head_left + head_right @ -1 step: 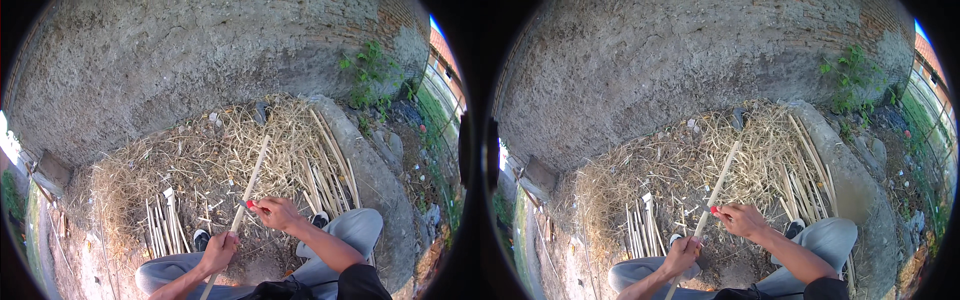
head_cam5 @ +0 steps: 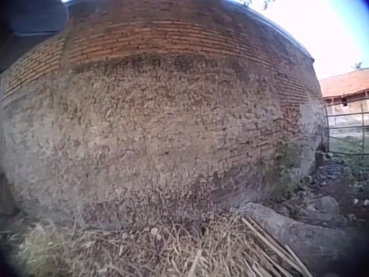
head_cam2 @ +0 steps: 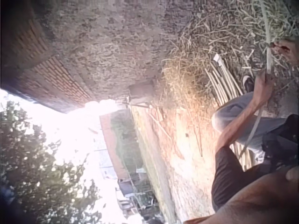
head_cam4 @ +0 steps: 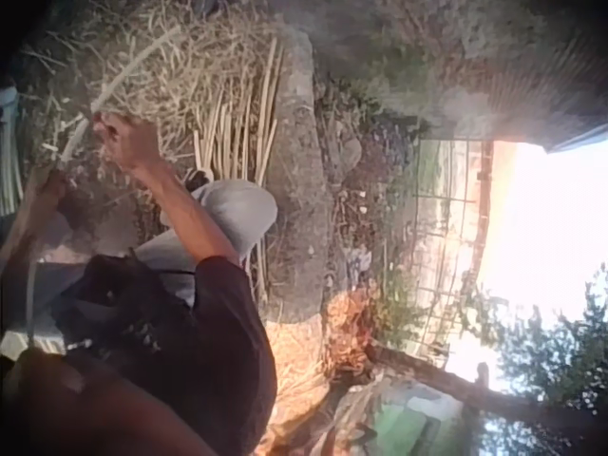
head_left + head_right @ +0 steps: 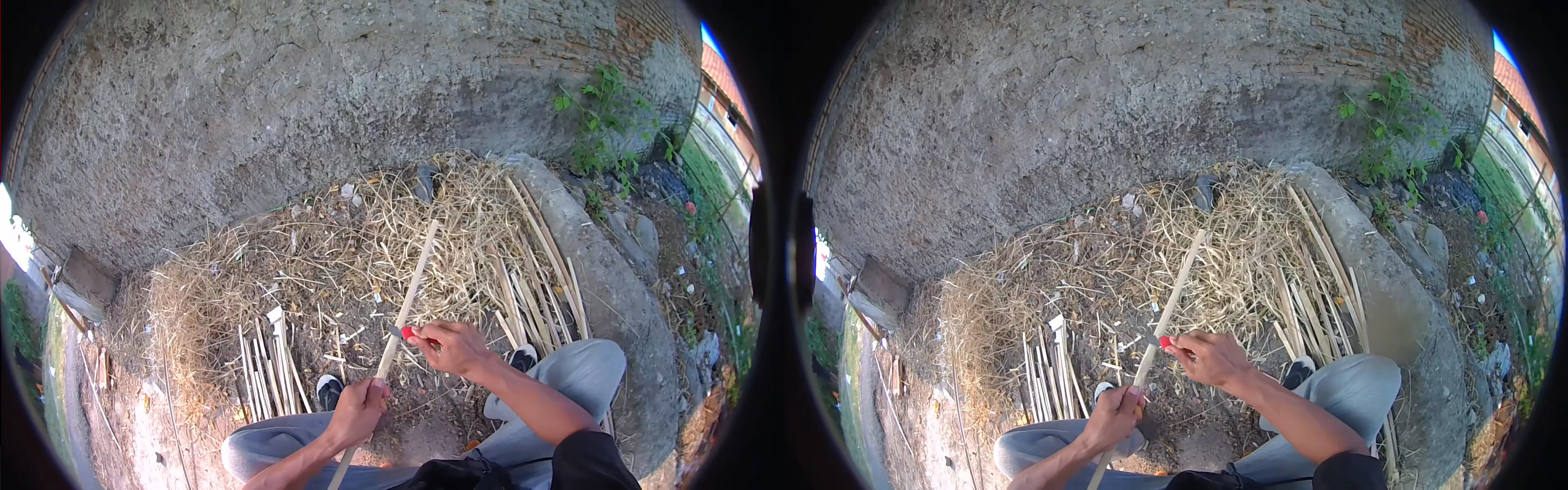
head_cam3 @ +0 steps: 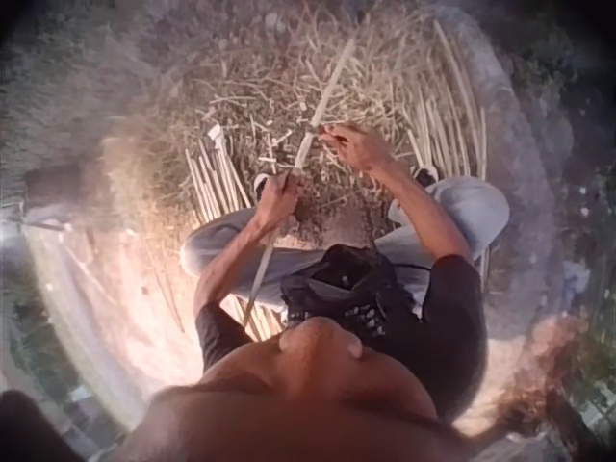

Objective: The person shaves a bamboo strip using a utility knife and a blade, periodically bending the strip by hand.

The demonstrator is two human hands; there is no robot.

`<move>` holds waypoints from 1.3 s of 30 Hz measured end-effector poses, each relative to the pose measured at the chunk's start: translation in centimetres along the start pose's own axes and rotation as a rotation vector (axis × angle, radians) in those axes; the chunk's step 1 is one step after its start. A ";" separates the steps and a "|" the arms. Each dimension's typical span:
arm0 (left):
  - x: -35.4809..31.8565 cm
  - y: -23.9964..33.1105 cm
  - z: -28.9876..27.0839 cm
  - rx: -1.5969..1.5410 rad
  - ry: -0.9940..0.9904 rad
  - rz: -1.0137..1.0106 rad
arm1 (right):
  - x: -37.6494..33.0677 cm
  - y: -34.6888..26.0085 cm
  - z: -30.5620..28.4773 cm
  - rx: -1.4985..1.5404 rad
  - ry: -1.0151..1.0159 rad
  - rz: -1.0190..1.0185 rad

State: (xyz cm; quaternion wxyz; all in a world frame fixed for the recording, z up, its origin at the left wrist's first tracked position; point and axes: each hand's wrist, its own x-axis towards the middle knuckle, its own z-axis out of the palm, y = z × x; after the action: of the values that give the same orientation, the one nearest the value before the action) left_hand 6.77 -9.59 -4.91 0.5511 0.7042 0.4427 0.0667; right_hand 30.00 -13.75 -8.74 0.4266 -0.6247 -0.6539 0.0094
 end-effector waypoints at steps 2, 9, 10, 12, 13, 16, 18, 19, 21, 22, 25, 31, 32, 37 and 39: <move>0.0 -0.1 0.2 -0.064 0.025 0.059 | 0.0 0.1 0.2 0.011 -0.003 0.008; 0.1 -1.0 0.3 -0.036 0.045 0.070 | 0.2 0.5 0.7 0.046 0.066 -0.007; 0.0 -1.0 0.3 -0.010 0.040 0.037 | 0.1 0.6 0.7 0.046 0.070 -0.006; 0.0 -0.9 0.2 0.017 0.034 0.005 | 0.1 0.7 0.5 0.019 -0.050 0.081; 0.0 -0.8 0.3 0.005 0.031 -0.005 | 0.0 0.8 0.5 0.018 -0.047 0.081; -0.2 -0.3 0.4 0.001 0.027 -0.019 | -0.2 1.5 0.9 0.013 -0.037 0.082; -0.2 -0.3 0.4 0.009 0.028 -0.024 | -0.4 1.8 1.1 0.030 -0.010 0.066; -0.2 -0.8 0.5 -0.021 0.041 0.001 | -0.4 1.8 1.2 0.030 -0.008 0.066; -0.2 -0.8 0.5 -0.049 0.050 0.028 | -0.3 1.8 1.2 0.059 0.008 0.071; -0.3 -0.4 0.4 -0.004 0.044 0.005 | -0.3 1.8 1.2 0.058 0.010 0.073; -0.6 -0.5 0.5 0.036 0.039 -0.018 | -0.2 1.8 1.1 0.056 -0.007 0.098; -2.2 -0.5 1.0 0.043 -0.027 -0.040 | 0.3 5.8 0.1 -0.038 -0.103 0.392; -3.1 -1.4 1.3 0.085 -0.076 -0.040 | 1.2 8.5 -2.0 -0.049 -0.119 0.639; -2.5 -0.5 -1.2 -0.187 -0.163 -0.265 | 1.7 10.2 -6.0 -0.058 0.394 0.474; -0.9 -1.8 -1.2 -0.163 -0.103 -0.200 | 1.9 10.6 -5.9 0.048 0.355 0.536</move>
State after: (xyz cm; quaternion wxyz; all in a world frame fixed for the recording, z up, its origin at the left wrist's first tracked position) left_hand 4.58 -9.32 -5.57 0.6324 0.6119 0.4749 0.0112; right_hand 42.21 -12.93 -9.79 0.5312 -0.7563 -0.3809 0.0278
